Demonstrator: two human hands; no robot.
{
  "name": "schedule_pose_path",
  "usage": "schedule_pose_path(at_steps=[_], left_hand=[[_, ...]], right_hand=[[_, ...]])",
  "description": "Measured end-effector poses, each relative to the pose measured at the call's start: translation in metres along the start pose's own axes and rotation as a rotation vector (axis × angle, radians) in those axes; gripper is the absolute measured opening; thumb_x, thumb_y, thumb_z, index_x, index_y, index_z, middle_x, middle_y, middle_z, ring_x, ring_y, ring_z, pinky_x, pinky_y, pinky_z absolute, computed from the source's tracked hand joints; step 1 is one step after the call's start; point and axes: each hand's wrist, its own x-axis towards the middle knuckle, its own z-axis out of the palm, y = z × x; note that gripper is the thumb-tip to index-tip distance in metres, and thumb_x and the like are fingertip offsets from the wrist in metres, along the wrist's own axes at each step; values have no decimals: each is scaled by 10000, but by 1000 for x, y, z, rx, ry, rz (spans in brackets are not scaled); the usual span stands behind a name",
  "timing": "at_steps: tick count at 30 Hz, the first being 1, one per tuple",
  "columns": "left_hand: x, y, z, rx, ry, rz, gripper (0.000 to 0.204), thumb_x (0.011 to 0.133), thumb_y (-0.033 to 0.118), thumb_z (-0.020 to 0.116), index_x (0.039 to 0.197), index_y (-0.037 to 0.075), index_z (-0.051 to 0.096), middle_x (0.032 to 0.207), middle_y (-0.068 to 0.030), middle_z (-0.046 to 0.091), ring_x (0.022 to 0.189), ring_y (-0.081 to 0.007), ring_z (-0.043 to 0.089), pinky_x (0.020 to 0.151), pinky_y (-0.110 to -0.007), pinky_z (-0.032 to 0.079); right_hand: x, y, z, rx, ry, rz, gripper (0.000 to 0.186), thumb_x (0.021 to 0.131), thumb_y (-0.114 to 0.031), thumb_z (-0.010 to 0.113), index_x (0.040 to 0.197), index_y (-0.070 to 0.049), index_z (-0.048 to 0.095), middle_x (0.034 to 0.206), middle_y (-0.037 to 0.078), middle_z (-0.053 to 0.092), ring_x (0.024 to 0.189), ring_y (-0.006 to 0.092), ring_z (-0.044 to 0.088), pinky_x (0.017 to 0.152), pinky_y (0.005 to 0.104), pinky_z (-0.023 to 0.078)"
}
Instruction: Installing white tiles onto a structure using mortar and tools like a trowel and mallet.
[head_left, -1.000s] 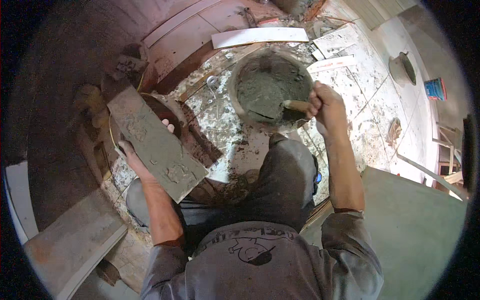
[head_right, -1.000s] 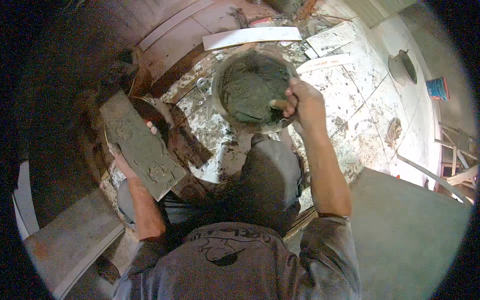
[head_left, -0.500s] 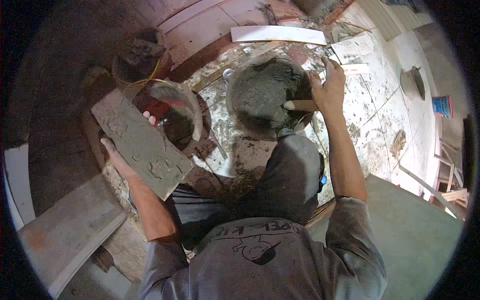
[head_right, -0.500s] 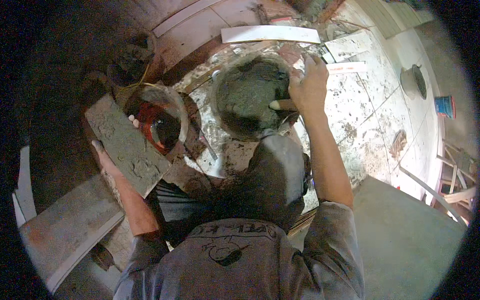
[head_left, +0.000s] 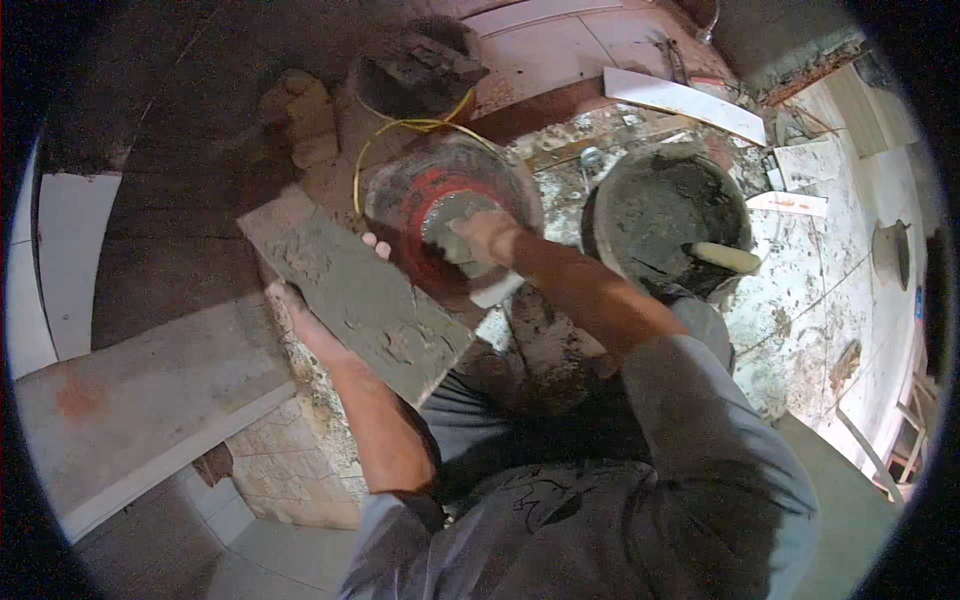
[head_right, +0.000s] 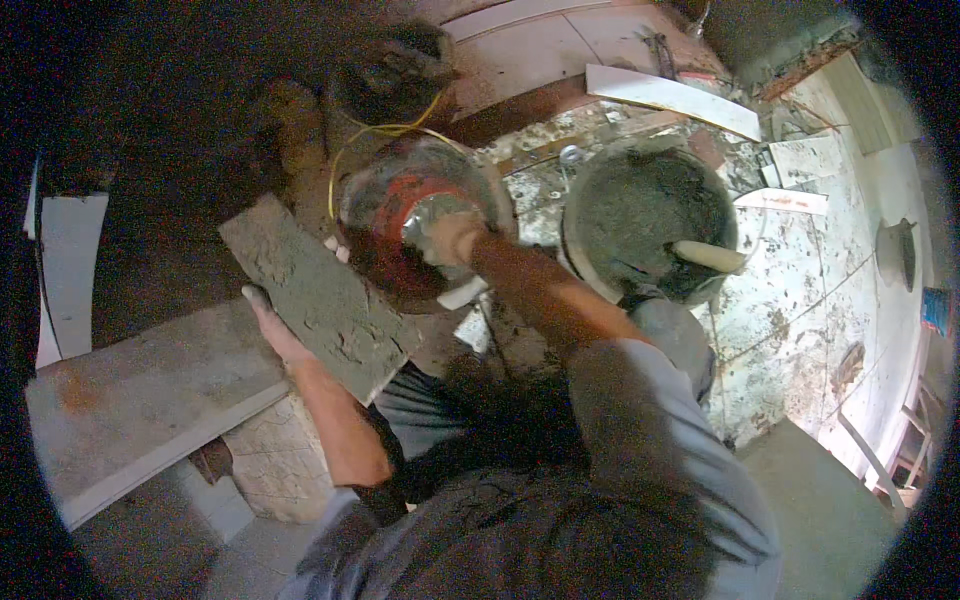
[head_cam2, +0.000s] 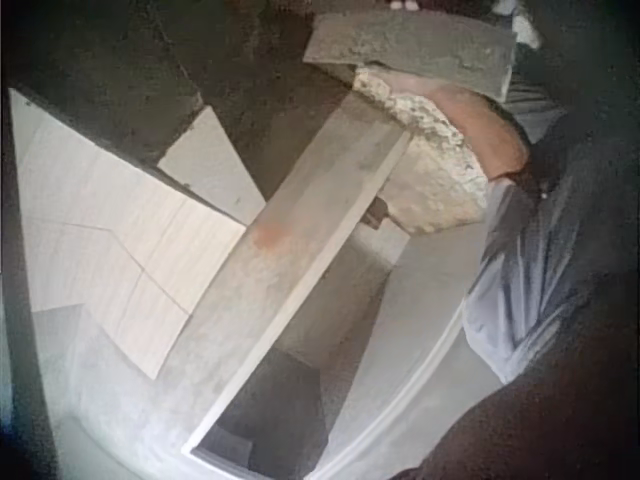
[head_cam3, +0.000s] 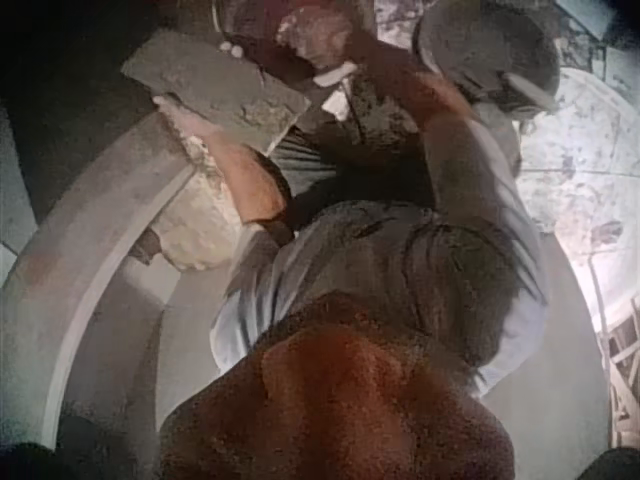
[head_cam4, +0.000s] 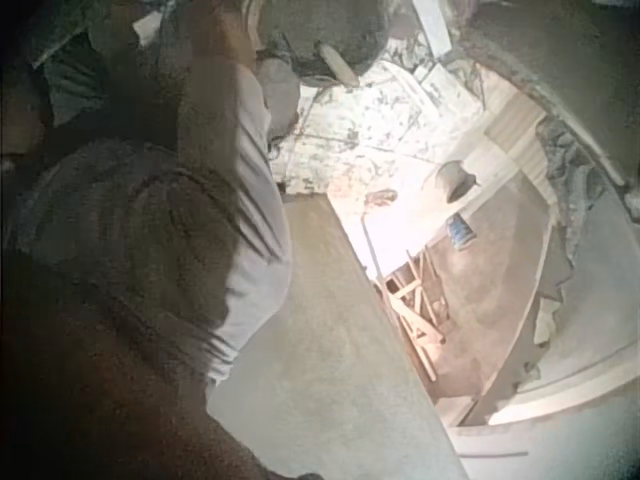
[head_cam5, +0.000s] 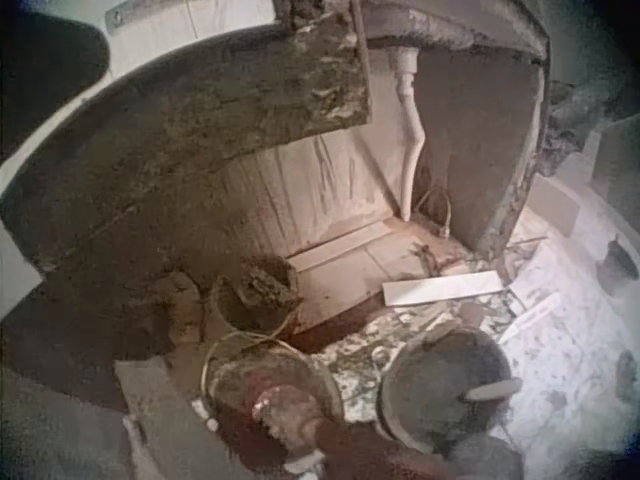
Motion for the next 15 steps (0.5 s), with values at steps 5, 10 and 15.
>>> schedule_pose_path(at_steps=[5,10,15], left_hand=[[-19,27,-17,147,183,118,853,882,675,357,1398,-3,321,1261,-313,496,1087,-446,540,967,-500,436],[-22,38,-35,148,50,23,850,889,667,364,1413,1,300,1292,-302,477,1116,-428,531,986,-496,422],[-17,43,-54,130,154,-20,820,900,634,398,1406,-5,308,1294,-284,475,1111,-413,536,973,-494,430]], right_hand=[[62,-30,95,-227,277,67,290,882,-338,538,1032,-130,674,940,135,653,796,295,635,667,492,489],[79,-38,114,-299,-106,36,325,840,-306,545,949,-57,724,962,158,687,856,319,648,724,481,510],[71,-7,130,-363,94,-63,255,807,-264,573,855,-69,730,869,146,676,777,332,638,716,487,510]])
